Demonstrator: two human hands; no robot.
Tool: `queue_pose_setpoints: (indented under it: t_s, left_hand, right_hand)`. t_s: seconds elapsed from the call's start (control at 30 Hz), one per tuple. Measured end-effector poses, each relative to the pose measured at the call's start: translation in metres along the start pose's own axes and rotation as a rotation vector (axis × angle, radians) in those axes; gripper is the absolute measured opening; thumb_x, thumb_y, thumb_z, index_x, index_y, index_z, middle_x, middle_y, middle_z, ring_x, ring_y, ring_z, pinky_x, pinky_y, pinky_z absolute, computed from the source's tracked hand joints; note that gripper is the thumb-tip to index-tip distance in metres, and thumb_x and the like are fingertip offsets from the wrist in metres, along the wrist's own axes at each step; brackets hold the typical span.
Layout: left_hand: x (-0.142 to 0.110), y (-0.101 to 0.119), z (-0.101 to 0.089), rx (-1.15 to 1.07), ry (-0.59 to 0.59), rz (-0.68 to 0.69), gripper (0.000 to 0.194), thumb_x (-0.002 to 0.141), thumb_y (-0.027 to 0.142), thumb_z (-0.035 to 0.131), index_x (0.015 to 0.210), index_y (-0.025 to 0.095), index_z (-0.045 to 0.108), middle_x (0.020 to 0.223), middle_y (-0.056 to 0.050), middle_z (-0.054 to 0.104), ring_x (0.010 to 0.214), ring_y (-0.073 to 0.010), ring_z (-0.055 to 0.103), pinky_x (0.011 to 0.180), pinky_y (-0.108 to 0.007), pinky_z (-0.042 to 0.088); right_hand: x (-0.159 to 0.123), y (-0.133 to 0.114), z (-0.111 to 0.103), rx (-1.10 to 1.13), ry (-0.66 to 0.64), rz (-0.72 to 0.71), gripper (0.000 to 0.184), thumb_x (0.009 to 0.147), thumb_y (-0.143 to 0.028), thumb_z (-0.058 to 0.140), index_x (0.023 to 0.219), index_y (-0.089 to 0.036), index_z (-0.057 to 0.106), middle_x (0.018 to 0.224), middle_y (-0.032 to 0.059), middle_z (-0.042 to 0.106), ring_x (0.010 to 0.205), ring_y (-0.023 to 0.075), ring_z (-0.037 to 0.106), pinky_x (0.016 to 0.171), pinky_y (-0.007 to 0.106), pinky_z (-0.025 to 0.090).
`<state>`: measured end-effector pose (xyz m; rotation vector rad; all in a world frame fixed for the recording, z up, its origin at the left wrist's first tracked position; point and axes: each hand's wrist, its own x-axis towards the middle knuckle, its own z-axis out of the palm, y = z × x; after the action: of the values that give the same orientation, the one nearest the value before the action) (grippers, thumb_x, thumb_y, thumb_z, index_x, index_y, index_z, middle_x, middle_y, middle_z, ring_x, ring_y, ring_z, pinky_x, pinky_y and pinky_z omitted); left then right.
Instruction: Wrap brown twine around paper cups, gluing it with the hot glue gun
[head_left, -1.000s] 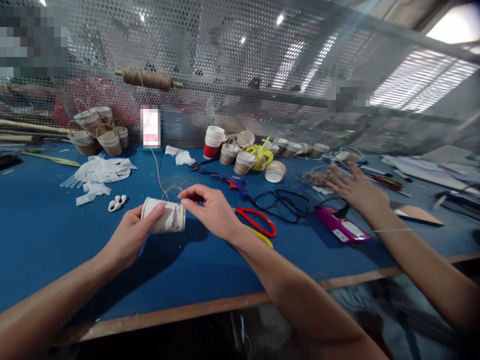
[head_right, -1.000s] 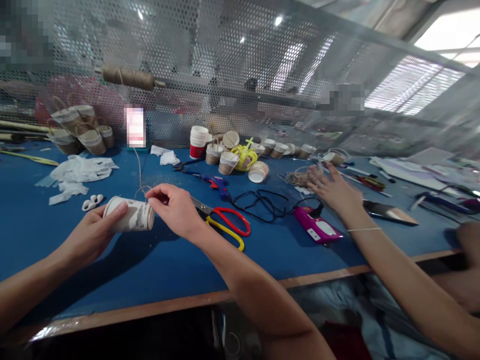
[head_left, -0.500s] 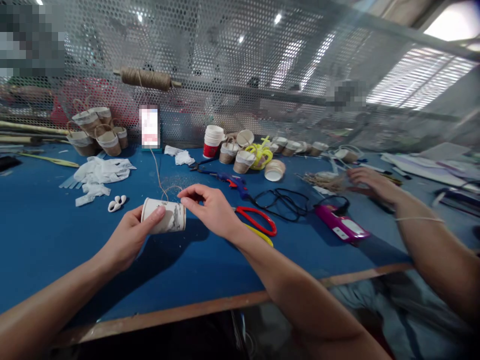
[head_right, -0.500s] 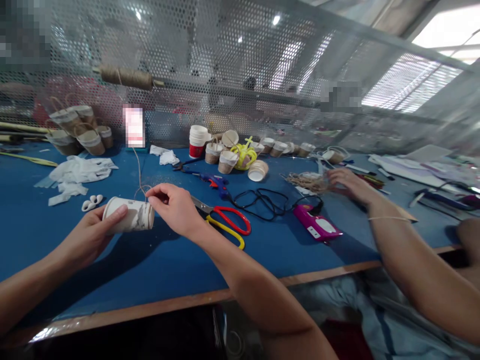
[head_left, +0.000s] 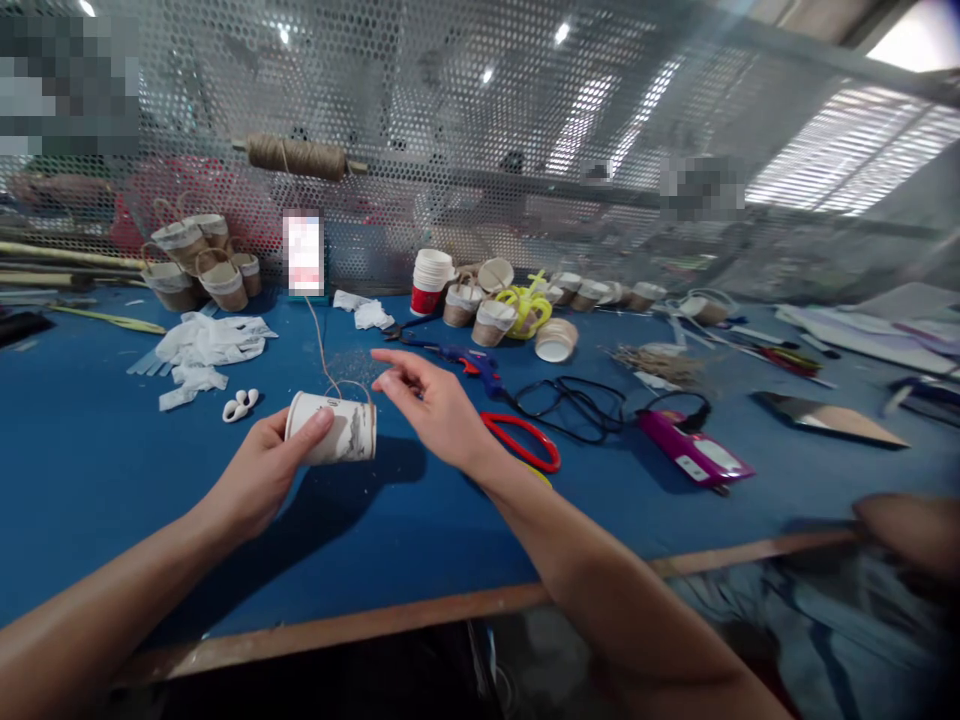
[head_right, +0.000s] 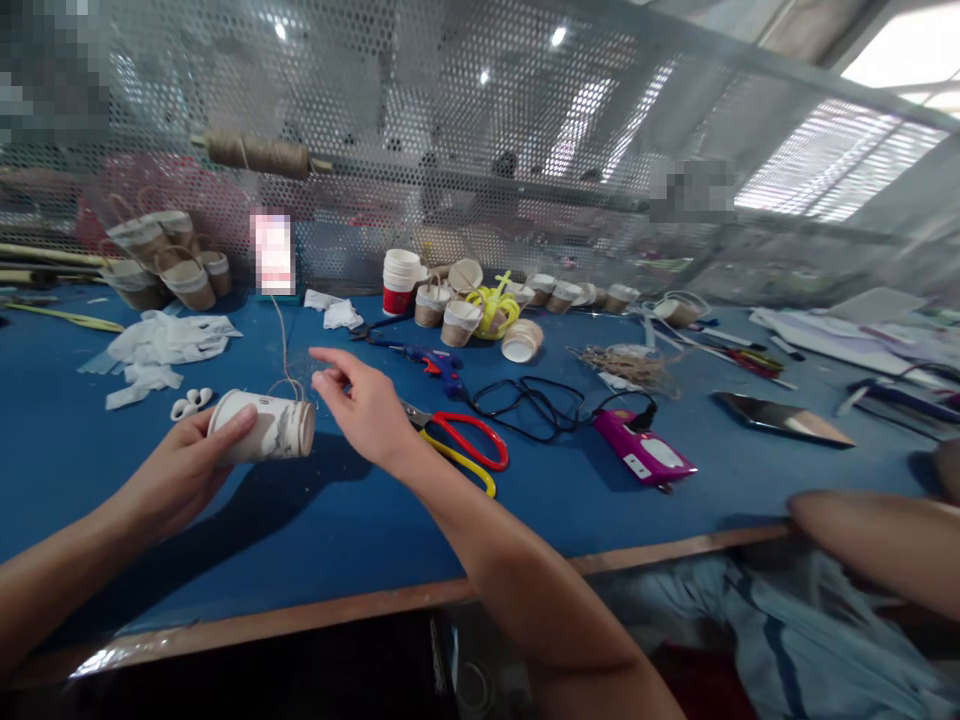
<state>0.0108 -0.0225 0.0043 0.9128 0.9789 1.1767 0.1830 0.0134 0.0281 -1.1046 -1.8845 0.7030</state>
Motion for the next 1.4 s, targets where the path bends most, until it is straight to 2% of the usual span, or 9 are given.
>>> queue_pose_setpoints:
  t_s: [0.1, 0.2, 0.3, 0.4, 0.57, 1.0, 1.4]
  left_hand:
    - [0.002, 0.000, 0.000, -0.054, 0.003, 0.006, 0.027, 0.065, 0.032, 0.070, 0.082, 0.012, 0.068, 0.070, -0.003, 0.068, 0.063, -0.0106, 0.057, 0.063, -0.019, 0.044]
    - [0.004, 0.001, 0.000, -0.119, -0.011, 0.017, 0.023, 0.067, 0.030, 0.068, 0.080, 0.010, 0.067, 0.069, -0.004, 0.067, 0.062, -0.0106, 0.057, 0.063, -0.020, 0.044]
    - [0.005, 0.002, 0.001, -0.155, 0.012, 0.029, 0.022, 0.068, 0.029, 0.067, 0.078, 0.009, 0.065, 0.067, -0.004, 0.066, 0.060, -0.0115, 0.056, 0.063, -0.023, 0.044]
    - [0.005, 0.002, 0.002, -0.143, 0.058, 0.044, 0.021, 0.069, 0.029, 0.066, 0.074, 0.009, 0.064, 0.066, -0.004, 0.065, 0.057, -0.0102, 0.054, 0.060, -0.022, 0.042]
    - [0.004, 0.002, 0.002, -0.074, 0.072, 0.083, 0.022, 0.070, 0.030, 0.065, 0.078, 0.009, 0.065, 0.071, -0.004, 0.066, 0.063, -0.0113, 0.055, 0.063, -0.022, 0.042]
    - [0.003, -0.005, -0.001, 0.125, 0.071, 0.190, 0.028, 0.074, 0.035, 0.061, 0.091, 0.013, 0.066, 0.083, -0.006, 0.068, 0.077, -0.0159, 0.058, 0.073, -0.025, 0.043]
    - [0.002, -0.005, -0.001, 0.154, 0.053, 0.217, 0.029, 0.075, 0.034, 0.060, 0.094, 0.013, 0.066, 0.086, -0.006, 0.069, 0.077, -0.0164, 0.060, 0.074, -0.025, 0.044]
  right_hand:
    - [-0.002, -0.006, -0.007, -0.040, 0.052, 0.002, 0.018, 0.082, -0.028, 0.047, 0.084, -0.014, 0.058, 0.077, 0.0045, 0.062, 0.071, 0.0134, 0.056, 0.066, 0.026, 0.043]
    - [-0.009, -0.019, -0.014, -0.097, -0.015, -0.009, 0.021, 0.083, -0.029, 0.047, 0.071, -0.015, 0.056, 0.067, 0.0017, 0.060, 0.064, 0.0119, 0.054, 0.062, 0.025, 0.042]
    - [-0.016, -0.028, -0.014, -0.140, -0.107, 0.011, 0.014, 0.080, -0.025, 0.051, 0.072, -0.016, 0.058, 0.067, 0.0004, 0.060, 0.062, 0.0107, 0.052, 0.059, 0.024, 0.041]
    - [-0.019, -0.030, -0.008, -0.179, -0.142, 0.019, 0.005, 0.075, -0.020, 0.056, 0.072, -0.017, 0.058, 0.069, 0.0003, 0.061, 0.063, 0.0107, 0.053, 0.060, 0.024, 0.041]
    - [-0.020, -0.026, 0.002, -0.199, -0.126, -0.002, 0.004, 0.073, -0.019, 0.057, 0.070, -0.017, 0.057, 0.069, 0.0006, 0.060, 0.062, 0.0108, 0.052, 0.059, 0.024, 0.041]
    - [-0.022, -0.019, 0.007, -0.194, -0.086, 0.000, 0.009, 0.073, -0.019, 0.053, 0.067, -0.017, 0.059, 0.064, 0.0007, 0.061, 0.057, 0.0103, 0.051, 0.057, 0.024, 0.042]
    - [-0.022, -0.016, 0.008, -0.218, -0.071, -0.006, 0.008, 0.071, -0.016, 0.053, 0.067, -0.017, 0.059, 0.063, 0.0004, 0.061, 0.058, 0.0111, 0.052, 0.057, 0.025, 0.042]
